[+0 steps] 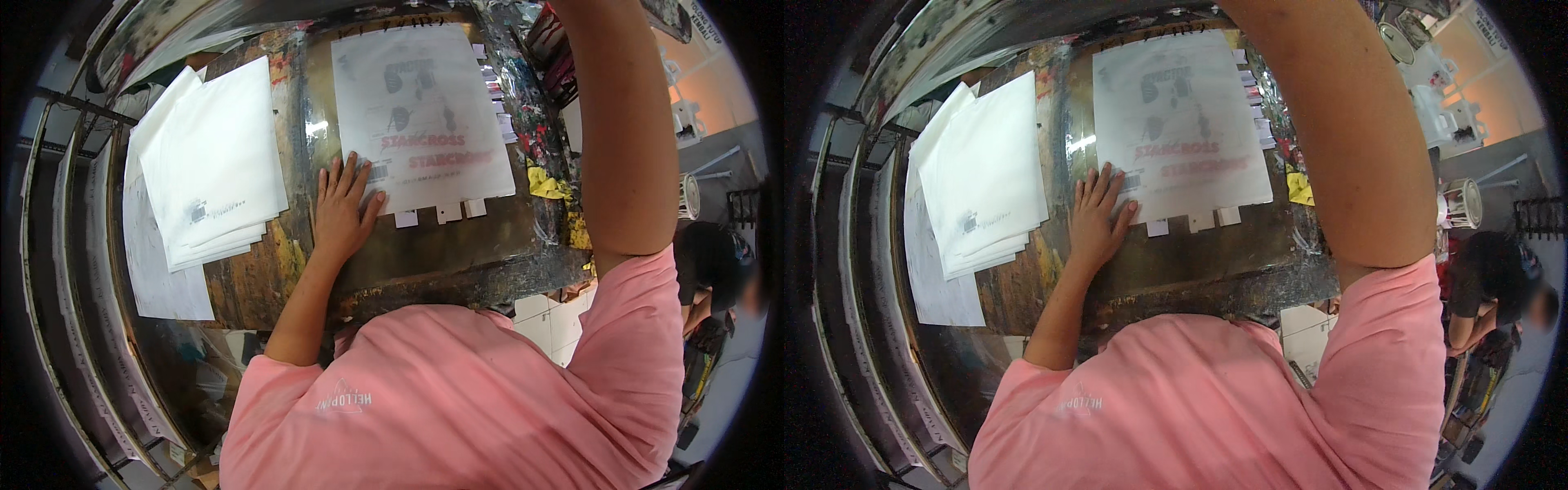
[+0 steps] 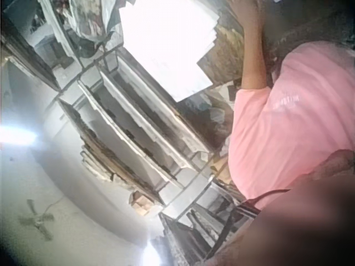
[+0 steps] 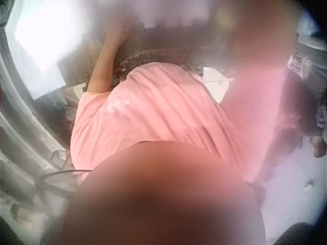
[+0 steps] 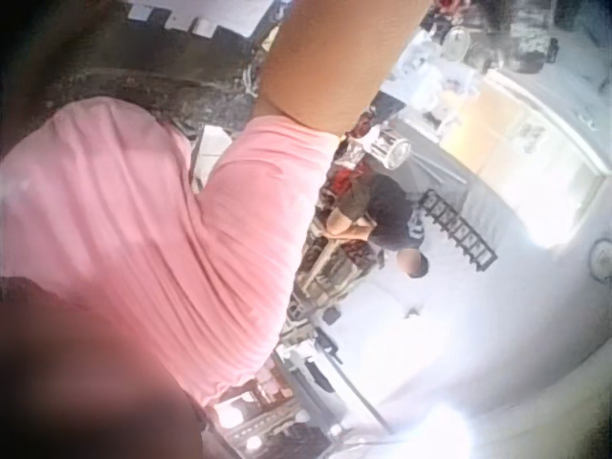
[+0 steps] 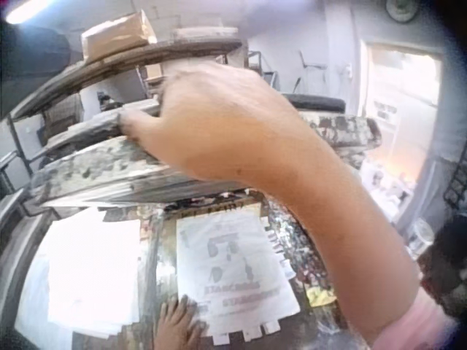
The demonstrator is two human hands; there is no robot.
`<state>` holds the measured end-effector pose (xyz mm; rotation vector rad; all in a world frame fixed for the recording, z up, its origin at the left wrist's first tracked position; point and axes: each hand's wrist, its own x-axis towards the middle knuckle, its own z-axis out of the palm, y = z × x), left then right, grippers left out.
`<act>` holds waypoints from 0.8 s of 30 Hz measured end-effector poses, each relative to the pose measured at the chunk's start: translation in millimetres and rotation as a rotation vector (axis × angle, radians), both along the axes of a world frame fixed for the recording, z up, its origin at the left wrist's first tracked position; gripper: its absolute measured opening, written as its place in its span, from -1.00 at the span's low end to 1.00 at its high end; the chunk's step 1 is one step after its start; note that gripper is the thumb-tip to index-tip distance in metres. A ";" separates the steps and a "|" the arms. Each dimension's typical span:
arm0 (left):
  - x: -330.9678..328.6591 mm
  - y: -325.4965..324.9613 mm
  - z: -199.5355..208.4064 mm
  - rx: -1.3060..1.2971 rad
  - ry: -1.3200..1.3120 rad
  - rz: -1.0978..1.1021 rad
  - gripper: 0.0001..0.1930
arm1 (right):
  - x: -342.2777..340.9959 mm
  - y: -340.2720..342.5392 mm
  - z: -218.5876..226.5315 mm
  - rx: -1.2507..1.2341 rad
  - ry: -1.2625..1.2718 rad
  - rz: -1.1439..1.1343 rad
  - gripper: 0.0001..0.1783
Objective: The person repeatedly places white paper sheets under a screen printing frame, pulls a squeegee across the screen to transfer ink, then lifts the frame and removes the printed sheet. The printed sheets are stacked to the side while the process continues.
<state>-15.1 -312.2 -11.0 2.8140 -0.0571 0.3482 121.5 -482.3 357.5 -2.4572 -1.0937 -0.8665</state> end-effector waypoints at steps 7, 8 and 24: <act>-0.9 2.9 -8.0 0.028 -0.015 -0.014 -0.37 | 5.0 -0.9 -9.3 -0.008 0.040 0.014 -0.36; -9.1 8.1 -10.6 -0.025 -0.050 0.063 -0.35 | 8.4 9.0 -26.0 0.032 0.002 0.091 -0.36; -103.2 31.4 46.0 -0.671 -0.094 0.330 0.09 | 1.9 -59.7 -216.7 -0.404 0.590 0.331 -0.53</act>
